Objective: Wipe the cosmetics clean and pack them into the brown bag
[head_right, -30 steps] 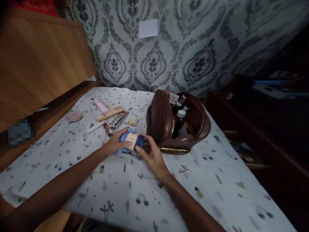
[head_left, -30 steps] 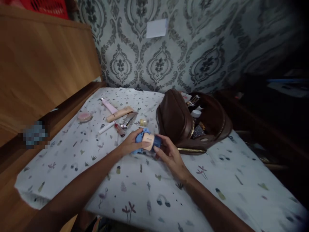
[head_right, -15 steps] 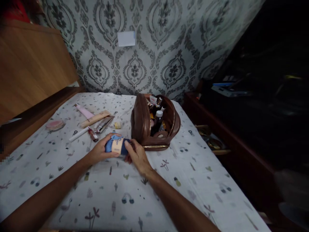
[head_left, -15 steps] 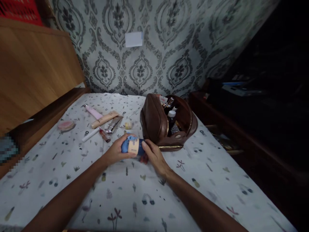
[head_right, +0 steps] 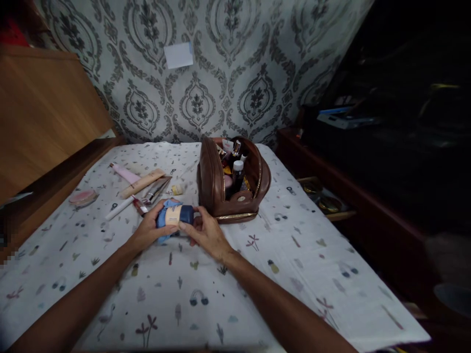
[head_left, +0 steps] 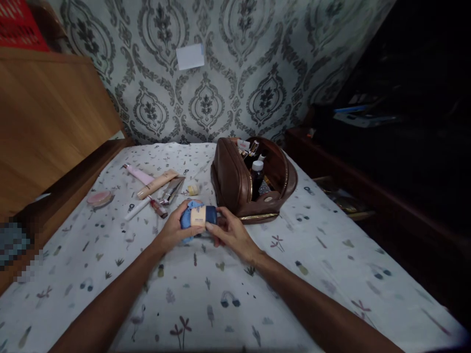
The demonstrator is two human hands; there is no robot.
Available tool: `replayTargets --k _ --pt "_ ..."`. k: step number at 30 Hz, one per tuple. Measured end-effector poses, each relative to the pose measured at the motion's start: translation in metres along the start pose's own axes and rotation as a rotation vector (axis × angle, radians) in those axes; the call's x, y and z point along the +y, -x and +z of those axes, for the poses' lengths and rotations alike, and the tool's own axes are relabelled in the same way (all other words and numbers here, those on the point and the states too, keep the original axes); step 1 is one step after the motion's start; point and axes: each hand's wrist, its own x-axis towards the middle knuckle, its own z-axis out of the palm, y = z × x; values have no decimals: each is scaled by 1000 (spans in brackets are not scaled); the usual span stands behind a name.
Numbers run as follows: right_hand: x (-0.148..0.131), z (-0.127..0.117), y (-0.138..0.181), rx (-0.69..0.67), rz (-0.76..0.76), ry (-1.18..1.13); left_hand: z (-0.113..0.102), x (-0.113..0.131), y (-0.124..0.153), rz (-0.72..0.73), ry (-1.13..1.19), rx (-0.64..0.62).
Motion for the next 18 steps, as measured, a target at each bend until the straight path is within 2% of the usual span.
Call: replayTargets --k 5,13,18 --pt "-2 0 2 13 -33 -1 2 1 2 -25 12 27" --pt "-17 -3 6 197 -222 189 8 2 2 -59 1 96" --pt "-27 -5 14 294 -343 273 12 19 0 -54 -71 138"
